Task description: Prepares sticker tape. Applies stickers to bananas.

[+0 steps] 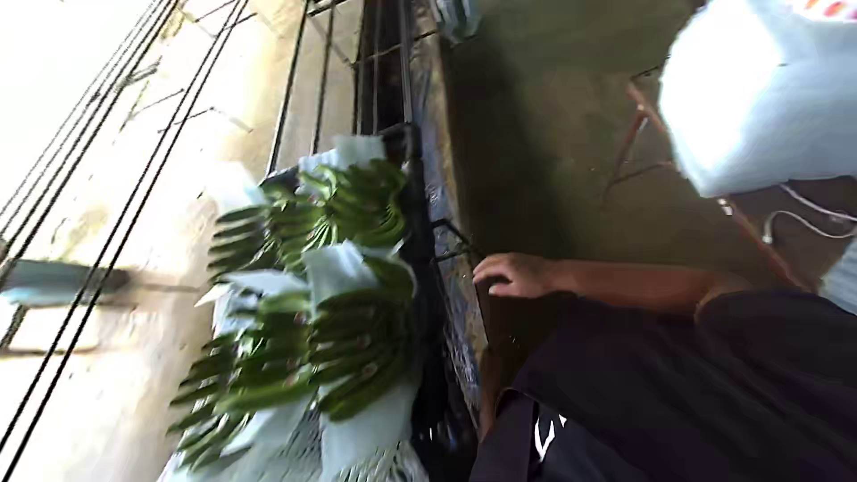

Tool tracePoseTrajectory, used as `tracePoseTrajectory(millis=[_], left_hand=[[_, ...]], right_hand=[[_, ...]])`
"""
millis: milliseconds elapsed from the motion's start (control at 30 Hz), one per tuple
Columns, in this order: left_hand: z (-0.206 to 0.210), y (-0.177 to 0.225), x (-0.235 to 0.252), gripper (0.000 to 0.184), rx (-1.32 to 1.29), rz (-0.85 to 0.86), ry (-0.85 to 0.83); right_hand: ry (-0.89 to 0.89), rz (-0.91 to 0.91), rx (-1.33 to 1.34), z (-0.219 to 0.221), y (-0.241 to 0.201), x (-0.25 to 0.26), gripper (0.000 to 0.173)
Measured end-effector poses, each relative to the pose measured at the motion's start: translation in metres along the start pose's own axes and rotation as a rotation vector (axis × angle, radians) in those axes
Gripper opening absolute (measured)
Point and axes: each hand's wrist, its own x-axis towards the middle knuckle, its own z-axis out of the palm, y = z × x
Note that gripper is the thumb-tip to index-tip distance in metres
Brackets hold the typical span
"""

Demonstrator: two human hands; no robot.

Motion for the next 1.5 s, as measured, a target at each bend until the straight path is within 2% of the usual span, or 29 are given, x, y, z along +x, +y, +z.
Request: tracePoseTrajectory(millis=[33,67,133,233,300,367,500,600,633,667,733,800,867,1000,1067,1133,1200,1233,1267,1367,1500], left_hand=[[0.006,-0.009,0.052,0.038,-0.189,-0.076,-0.053],[-0.005,0.004,0.101,0.04,-0.25,-0.168,-0.144],[-0.022,0.047,0.18,0.042,-0.191,-0.237,-0.178],[-0.024,0.137,0.25,0.039,-0.042,-0.153,-0.168],[-0.015,0.22,0.276,0.039,0.002,0.036,-0.252],[-0.003,0.31,0.293,0.039,0.046,0.314,-0.332],[0.027,0.474,0.299,0.033,0.06,0.84,-0.33],[0.052,0.579,0.281,0.03,0.011,1.21,-0.341],[0.062,0.61,0.273,0.03,0.009,1.304,-0.361],[0.072,0.636,0.266,0.03,0.006,1.373,-0.387],[0.089,0.679,0.254,0.03,-0.058,1.429,-0.423],[0.099,0.71,0.243,0.031,-0.161,1.375,-0.472],[0.103,0.734,0.234,0.035,-0.267,1.3,-0.526],[0.104,0.766,0.218,0.038,-0.408,1.078,-0.747],[0.112,0.77,0.224,0.035,-0.296,1.078,-0.708],[0.128,0.765,0.234,0.044,-0.005,1.201,-0.65],[0.146,0.756,0.24,0.066,0.255,1.294,-0.616],[0.155,0.752,0.242,0.071,0.323,1.317,-0.598],[0.162,0.75,0.245,0.067,0.346,1.337,-0.571],[0.162,0.753,0.247,0.044,0.229,1.385,-0.571],[0.132,0.77,0.244,0.042,-0.27,1.215,-0.782]], right_hand=[[0.15,0.002,-0.028,-0.034,0.017,-0.02,0.03],[0.318,0.002,-0.077,-0.067,0.034,-0.043,0.028],[0.627,0.053,-0.2,-0.137,0.063,-0.098,0.027],[1.052,0.24,-0.349,-0.224,0.089,-0.194,0.026],[1.221,0.459,-0.42,-0.277,0.099,-0.252,0.03],[1.314,0.658,-0.479,-0.328,0.111,-0.297,0.033],[1.407,0.85,-0.558,-0.413,0.154,-0.353,0.034],[1.406,0.993,-0.555,-0.463,0.18,-0.373,0.067],[1.385,1.047,-0.515,-0.474,0.186,-0.379,0.072],[1.378,1.087,-0.455,-0.481,0.192,-0.385,0.07],[1.481,1.092,-0.324,-0.485,0.2,-0.397,0.052],[1.66,0.966,-0.283,-0.469,0.194,-0.403,0.042],[1.778,0.793,-0.371,-0.444,0.184,-0.399,0.038],[1.729,0.415,-0.661,-0.39,0.196,-0.385,0.023],[1.725,0.301,-0.759,-0.376,0.206,-0.378,0.017],[1.704,0.327,-0.773,-0.36,0.207,-0.375,0.017],[1.681,0.377,-0.773,-0.348,0.21,-0.375,0.019],[1.678,0.391,-0.772,-0.344,0.213,-0.376,0.02],[1.685,0.395,-0.77,-0.342,0.215,-0.377,0.02],[1.746,0.369,-0.693,-0.338,0.215,-0.385,0.02],[1.923,0.384,-0.338,-0.322,0.192,-0.412,0.03]])
